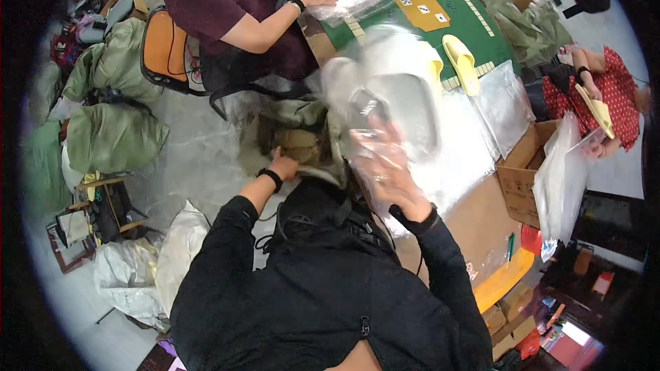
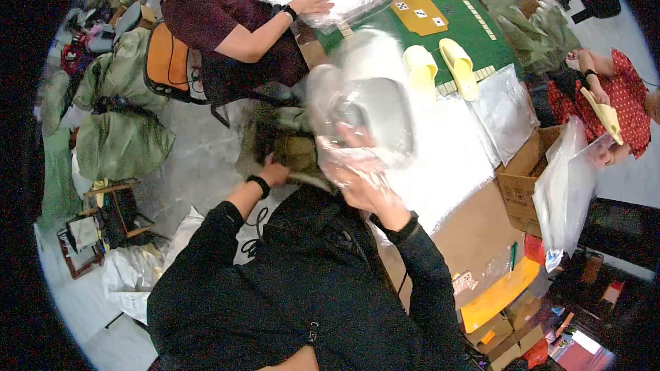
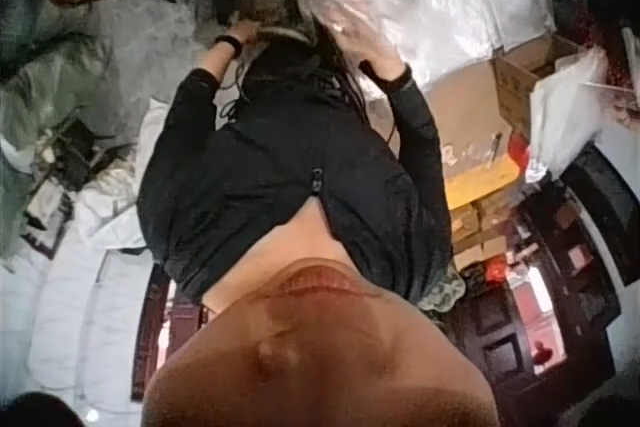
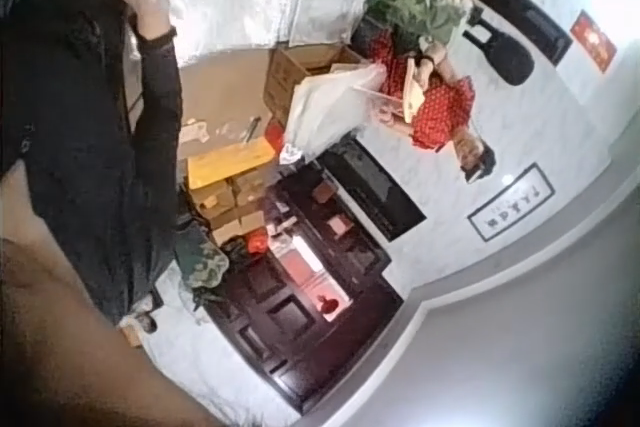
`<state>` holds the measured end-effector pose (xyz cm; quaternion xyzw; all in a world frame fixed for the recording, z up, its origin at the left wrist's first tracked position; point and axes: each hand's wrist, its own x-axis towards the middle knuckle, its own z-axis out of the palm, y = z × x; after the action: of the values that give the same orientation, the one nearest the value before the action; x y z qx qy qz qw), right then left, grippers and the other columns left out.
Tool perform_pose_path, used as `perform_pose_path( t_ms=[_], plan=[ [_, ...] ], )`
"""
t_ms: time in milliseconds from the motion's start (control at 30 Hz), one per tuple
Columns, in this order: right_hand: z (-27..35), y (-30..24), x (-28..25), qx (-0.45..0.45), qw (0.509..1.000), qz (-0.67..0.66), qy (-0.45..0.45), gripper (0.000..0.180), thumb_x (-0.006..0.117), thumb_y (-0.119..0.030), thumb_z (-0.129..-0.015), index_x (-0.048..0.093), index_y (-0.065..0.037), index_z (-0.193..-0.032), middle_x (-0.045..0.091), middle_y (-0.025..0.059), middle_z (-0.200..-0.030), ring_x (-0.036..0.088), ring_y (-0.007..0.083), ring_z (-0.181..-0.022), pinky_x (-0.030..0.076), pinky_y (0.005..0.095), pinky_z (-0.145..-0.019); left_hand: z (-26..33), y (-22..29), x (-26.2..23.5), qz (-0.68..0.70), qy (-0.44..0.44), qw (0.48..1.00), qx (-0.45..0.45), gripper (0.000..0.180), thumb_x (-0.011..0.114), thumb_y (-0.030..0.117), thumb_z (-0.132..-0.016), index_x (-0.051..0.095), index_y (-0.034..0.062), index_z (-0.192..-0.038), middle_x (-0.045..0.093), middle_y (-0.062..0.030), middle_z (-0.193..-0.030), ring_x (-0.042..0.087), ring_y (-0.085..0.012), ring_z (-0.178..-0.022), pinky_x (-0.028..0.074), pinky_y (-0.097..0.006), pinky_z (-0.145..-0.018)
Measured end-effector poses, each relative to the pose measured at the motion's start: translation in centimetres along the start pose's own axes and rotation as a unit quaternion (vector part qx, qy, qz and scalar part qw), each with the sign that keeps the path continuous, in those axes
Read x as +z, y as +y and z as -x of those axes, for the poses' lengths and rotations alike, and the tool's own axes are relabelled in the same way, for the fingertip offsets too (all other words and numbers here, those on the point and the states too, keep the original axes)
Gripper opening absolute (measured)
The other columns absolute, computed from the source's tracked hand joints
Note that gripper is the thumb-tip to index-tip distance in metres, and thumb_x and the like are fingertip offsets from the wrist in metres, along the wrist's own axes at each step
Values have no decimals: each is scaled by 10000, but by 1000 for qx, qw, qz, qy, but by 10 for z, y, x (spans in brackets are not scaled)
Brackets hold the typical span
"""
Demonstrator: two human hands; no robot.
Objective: The recorder is packing various pairs of footwear (clogs and slides) into individual plastic bags at a communal packing table.
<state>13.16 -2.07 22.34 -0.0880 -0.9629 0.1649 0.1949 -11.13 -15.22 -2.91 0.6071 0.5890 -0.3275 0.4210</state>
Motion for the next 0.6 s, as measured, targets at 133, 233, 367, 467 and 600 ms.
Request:
perform_pose_path(
  t_ms=[133,233,367,467,600],
  plan=[
    [-7,2,80,62,992,-97,48,323,598,-65,-726,591,-46,-1048,464,88,-1301,447,346,-1156,357,436,-969,21,-2,46,88,208,974,-1,167,511,84,-754,632,13,-845,617,-211,-843,600,-352,-822,455,-524,-727],
    [-1,13,137,50,998,-38,-15,337,557,-124,-760,573,-17,-1079,485,151,-1253,464,330,-1138,364,433,-953,33,11,56,-20,216,976,-11,176,530,169,-784,689,96,-803,660,-130,-850,638,-303,-804,492,-471,-644],
    [9,16,226,-9,988,30,-151,411,545,-182,-697,591,-11,-1068,555,209,-1102,508,316,-1077,384,438,-924,16,1,75,82,133,988,10,203,485,127,-797,670,47,-823,644,-173,-855,620,-344,-808,494,-446,-659],
    [-18,-27,227,22,929,97,-357,275,555,-210,-681,680,-43,-861,632,162,-933,566,309,-940,407,489,-821,29,-10,117,35,226,973,-18,193,472,144,-802,647,74,-843,649,-133,-825,632,-306,-784,504,-426,-627],
    [-24,-30,213,26,963,154,-220,234,556,-210,-708,695,-69,-833,649,123,-873,590,305,-799,415,491,-695,43,-4,87,67,67,993,-69,257,448,174,-832,616,92,-1008,648,-135,-941,614,-310,-883,458,-515,-776]
  ],
)
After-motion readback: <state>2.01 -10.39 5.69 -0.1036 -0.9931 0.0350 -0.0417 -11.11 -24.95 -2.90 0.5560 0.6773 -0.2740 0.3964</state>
